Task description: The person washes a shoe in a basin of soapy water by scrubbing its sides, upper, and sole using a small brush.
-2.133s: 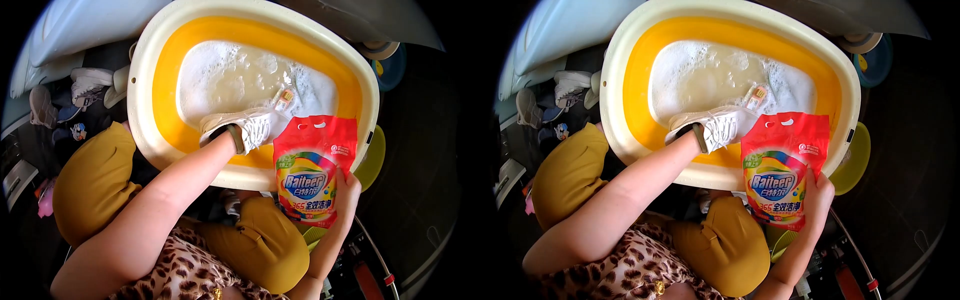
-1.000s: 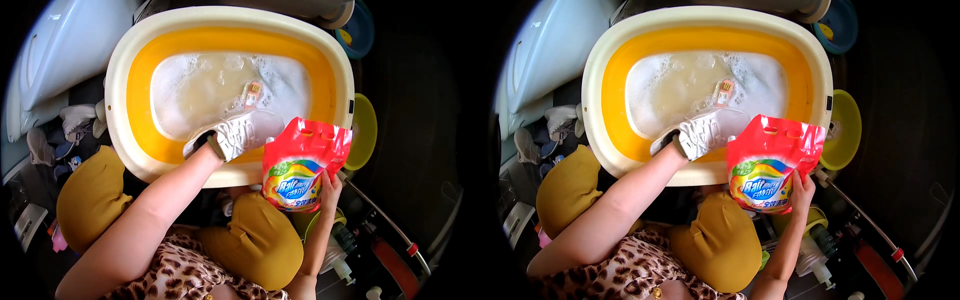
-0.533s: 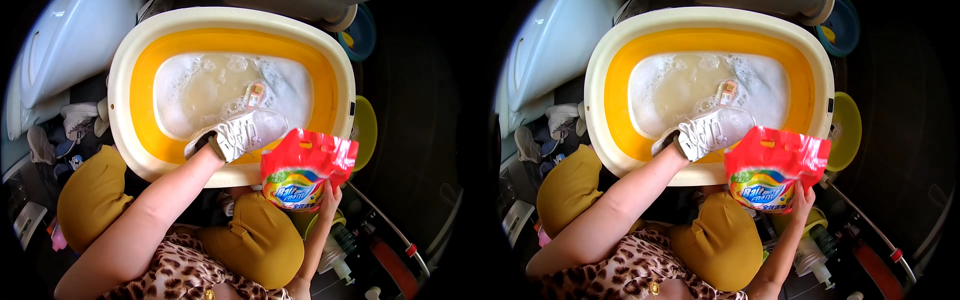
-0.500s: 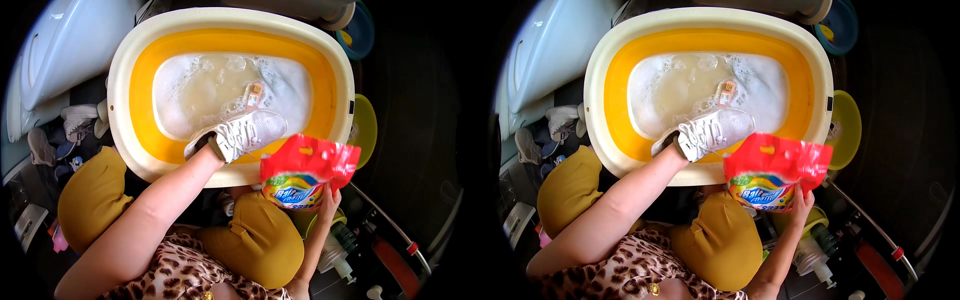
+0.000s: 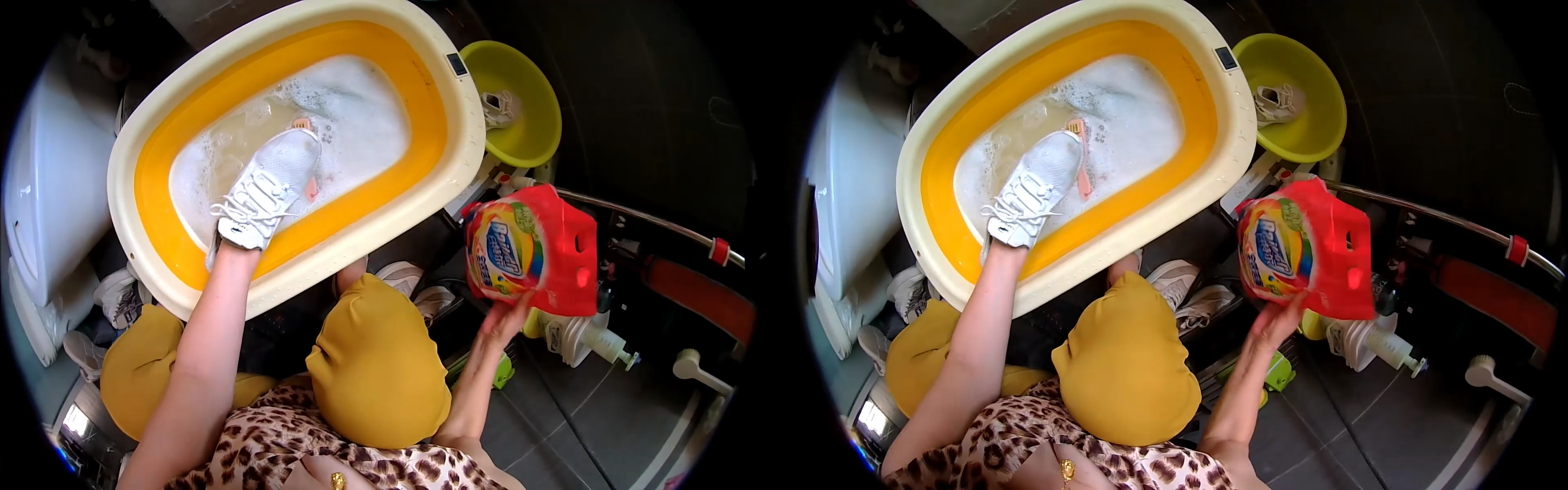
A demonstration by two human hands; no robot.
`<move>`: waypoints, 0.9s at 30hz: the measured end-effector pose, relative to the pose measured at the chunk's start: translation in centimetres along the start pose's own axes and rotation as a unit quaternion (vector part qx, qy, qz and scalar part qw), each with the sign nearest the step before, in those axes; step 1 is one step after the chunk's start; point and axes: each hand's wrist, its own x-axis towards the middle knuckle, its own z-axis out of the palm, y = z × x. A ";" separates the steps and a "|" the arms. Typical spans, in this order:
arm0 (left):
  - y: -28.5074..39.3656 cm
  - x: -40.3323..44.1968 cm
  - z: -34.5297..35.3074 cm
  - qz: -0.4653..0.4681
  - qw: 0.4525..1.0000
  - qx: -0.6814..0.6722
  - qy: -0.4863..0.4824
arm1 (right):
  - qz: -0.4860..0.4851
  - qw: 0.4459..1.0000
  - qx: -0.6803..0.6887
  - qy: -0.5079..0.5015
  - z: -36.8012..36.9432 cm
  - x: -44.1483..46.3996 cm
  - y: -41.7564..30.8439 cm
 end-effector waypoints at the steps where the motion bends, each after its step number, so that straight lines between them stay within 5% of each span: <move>1: -0.1 -0.1 -0.2 -0.014 1.000 0.009 0.004 | 0.001 1.000 0.026 0.005 -0.4 0.1 1.3; 4: -0.4 -0.6 -0.6 -0.041 0.999 0.030 0.013 | 0.045 0.988 0.140 0.036 -3.3 -0.1 6.7; 10: -1.0 -0.8 -0.8 -0.078 0.995 0.056 0.037 | 0.127 0.960 0.060 0.240 -7.7 -1.8 8.0; 14: -1.8 -0.8 -1.0 -0.097 0.991 0.072 0.048 | 0.331 0.903 -0.033 0.272 -7.9 -2.4 5.5; 16: -2.5 -0.9 -1.3 -0.114 0.989 0.076 0.056 | 0.456 0.884 -0.035 0.100 -4.9 -2.8 3.1; 18: -3.6 -1.4 -1.8 -0.134 0.987 0.066 0.061 | 0.416 0.892 -0.157 -0.082 4.1 -4.0 0.4; 20: -3.8 -1.5 -2.0 -0.146 0.985 0.070 0.054 | 0.282 0.875 -0.298 -0.256 11.3 -3.3 -0.1; 22: -4.8 -1.7 -2.2 -0.079 0.950 0.300 0.030 | 0.182 0.819 -0.385 -0.386 19.3 -2.4 2.8; 24: -6.4 -1.6 -0.8 -0.093 0.947 0.307 0.027 | 0.160 0.772 -0.370 -0.491 25.3 -1.0 9.6; 26: -5.4 -1.2 -0.3 -0.114 0.984 0.125 0.062 | -0.059 0.631 -0.558 -0.536 28.0 0.1 16.6; 27: -6.4 -1.3 0.7 -0.108 0.980 0.150 0.070 | -0.081 0.589 -0.604 -0.531 29.3 -0.7 18.9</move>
